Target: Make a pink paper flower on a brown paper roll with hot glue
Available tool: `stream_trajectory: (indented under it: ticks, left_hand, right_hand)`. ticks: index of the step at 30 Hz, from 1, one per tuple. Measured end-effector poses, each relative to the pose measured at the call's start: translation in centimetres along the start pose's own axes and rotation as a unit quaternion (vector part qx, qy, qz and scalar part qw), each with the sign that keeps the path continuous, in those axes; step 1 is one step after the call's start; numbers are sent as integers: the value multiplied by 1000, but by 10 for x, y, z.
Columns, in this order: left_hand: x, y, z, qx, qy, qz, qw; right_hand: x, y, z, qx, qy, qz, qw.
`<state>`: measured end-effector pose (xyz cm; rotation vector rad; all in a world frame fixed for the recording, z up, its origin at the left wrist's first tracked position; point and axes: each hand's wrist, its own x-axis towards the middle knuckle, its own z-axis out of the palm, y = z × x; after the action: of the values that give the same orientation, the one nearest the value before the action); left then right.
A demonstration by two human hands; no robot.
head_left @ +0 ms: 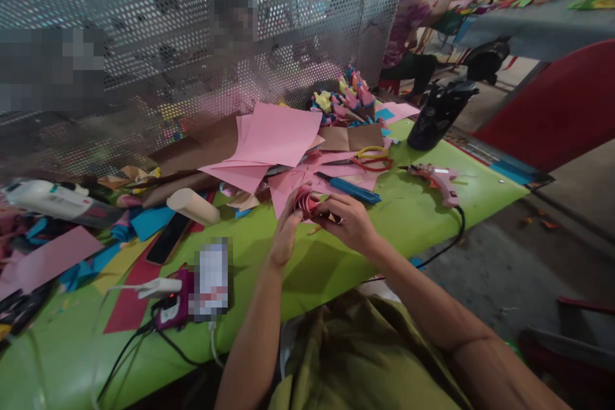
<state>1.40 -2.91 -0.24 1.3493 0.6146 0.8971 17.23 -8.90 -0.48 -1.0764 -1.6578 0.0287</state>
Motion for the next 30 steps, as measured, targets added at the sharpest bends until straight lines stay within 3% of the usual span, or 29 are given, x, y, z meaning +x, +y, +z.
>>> stream_trajectory:
  ticks: [12,30]
  left_hand:
    - [2,-8,-3,14,3,8,1000]
    - [0,-2,1,7,15,-9,1000]
  right_hand:
    - [-2,-1,7,-15,20,-2,1000]
    - [-3,-2,12,-5,23,10,1000]
